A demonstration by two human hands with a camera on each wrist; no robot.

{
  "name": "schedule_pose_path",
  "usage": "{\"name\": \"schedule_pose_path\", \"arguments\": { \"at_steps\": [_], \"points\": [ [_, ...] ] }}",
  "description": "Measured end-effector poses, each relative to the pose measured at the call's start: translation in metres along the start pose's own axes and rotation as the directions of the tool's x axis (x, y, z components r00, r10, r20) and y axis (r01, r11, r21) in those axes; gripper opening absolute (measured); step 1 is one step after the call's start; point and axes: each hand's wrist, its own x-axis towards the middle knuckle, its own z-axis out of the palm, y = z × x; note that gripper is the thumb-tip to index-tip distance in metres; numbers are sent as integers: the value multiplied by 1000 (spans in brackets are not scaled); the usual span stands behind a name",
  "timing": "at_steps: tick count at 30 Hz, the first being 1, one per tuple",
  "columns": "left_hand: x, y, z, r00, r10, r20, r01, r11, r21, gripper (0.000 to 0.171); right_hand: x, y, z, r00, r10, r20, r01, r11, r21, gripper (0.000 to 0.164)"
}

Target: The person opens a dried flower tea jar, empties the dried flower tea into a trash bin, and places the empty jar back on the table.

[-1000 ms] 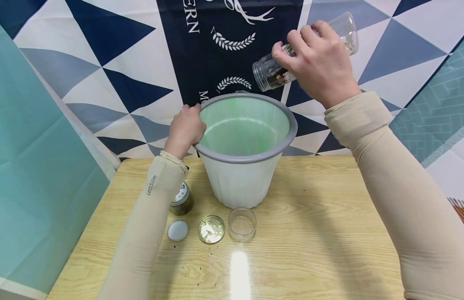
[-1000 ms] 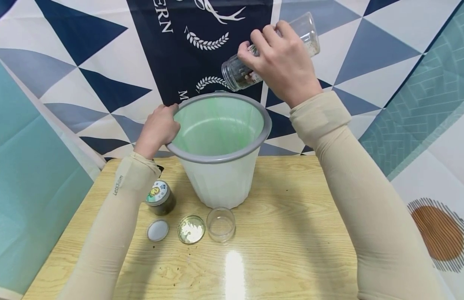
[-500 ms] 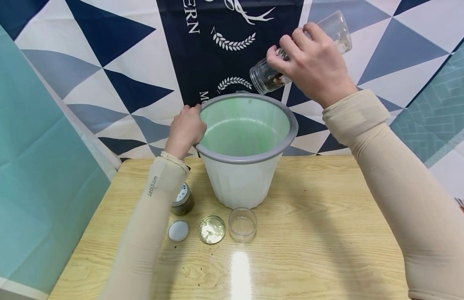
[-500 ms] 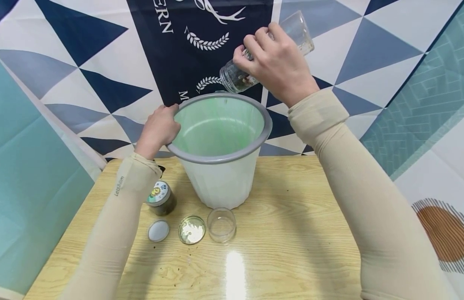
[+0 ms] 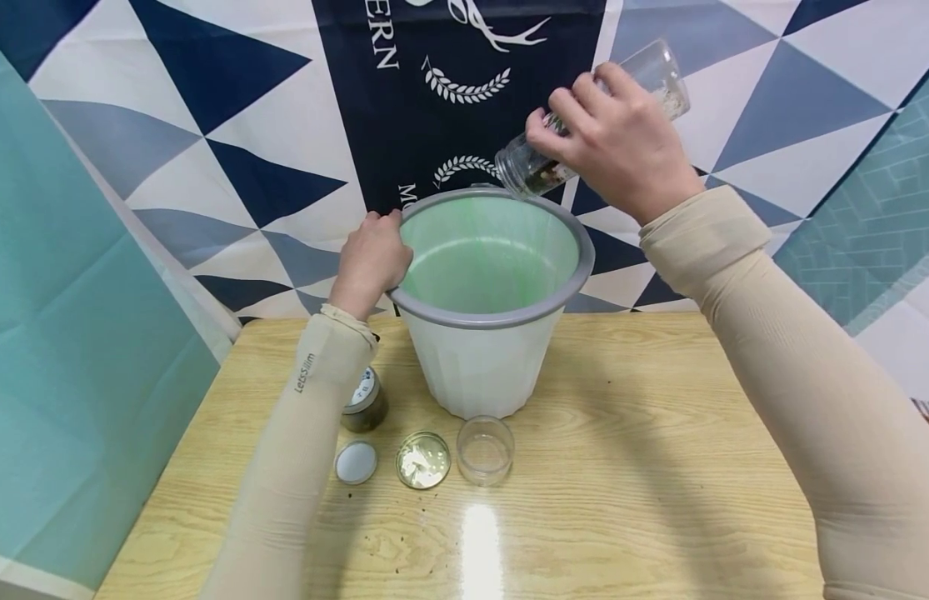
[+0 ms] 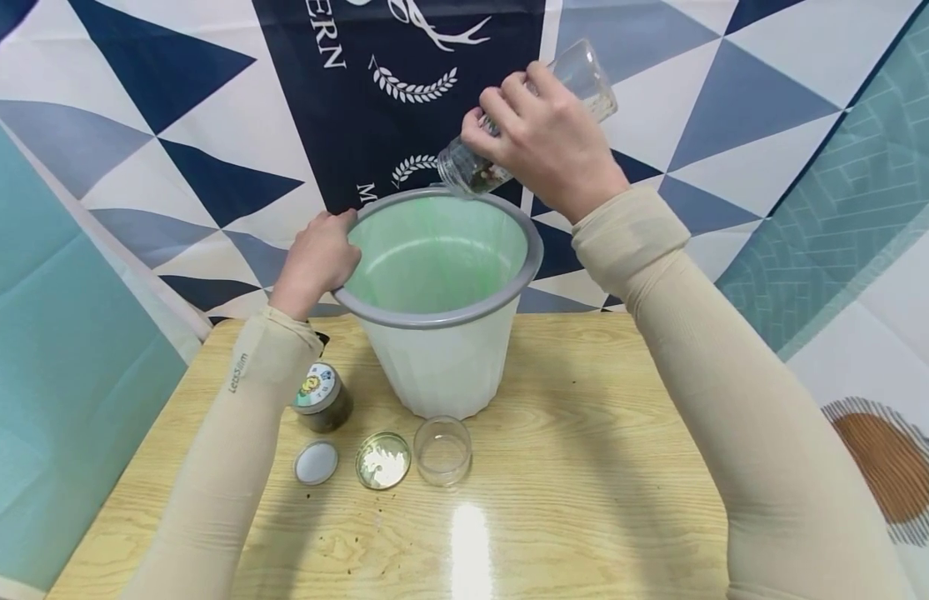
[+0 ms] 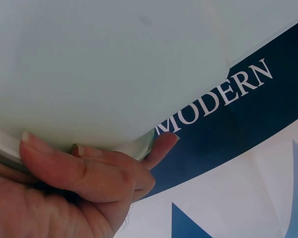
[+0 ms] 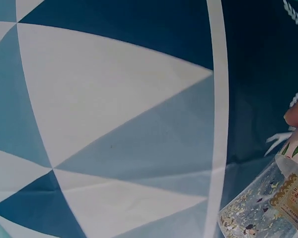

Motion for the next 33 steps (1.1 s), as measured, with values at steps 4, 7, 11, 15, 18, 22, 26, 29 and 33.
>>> {"name": "schedule_pose_path", "arguments": {
  "at_steps": [4, 7, 11, 15, 18, 22, 26, 29, 33],
  "points": [
    [0, 0, 0, 1000, -4, 5, 4, 1000, 6, 62, 0, -4, 2, 1000, -25, -9, 25, 1000, 14, 47],
    [1, 0, 1, 1000, 1, 9, -1, 1000, 3, 62, 2, -2, 2, 999, -17, -33, 18, 1000, 17, 41],
    [1, 0, 1, 1000, 8, 0, -8, 1000, 15, 61, 4, 0, 1, 998, -51, -37, 51, 999, -1, 38],
    [1, -1, 0, 1000, 15, -7, -15, 1000, 23, 61, 7, 3, 0, 997, -73, -35, 72, 997, -17, 38],
    [2, -3, 0, 1000, 11, -1, -11, 1000, 20, 61, 11, 5, -2, 996, -88, -28, 87, 996, -32, 39],
    [2, -3, 1, 1000, 0, 9, 0, 1000, 15, 62, 15, 7, -4, 993, -117, 3, 117, 990, -79, 41],
    [2, -2, 0, 1000, -3, 8, 3, 1000, 15, 62, 17, 8, -6, 993, -119, 11, 120, 987, -109, 43],
    [2, -1, 0, 1000, -6, 7, 6, 1000, 6, 61, 18, 9, -7, 993, -115, 8, 115, 988, -107, 42],
    [1, -1, 1, 1000, -3, 3, 3, 1000, -1, 61, 16, 10, -9, 995, -98, 19, 100, 990, -95, 41]
  ]
}}
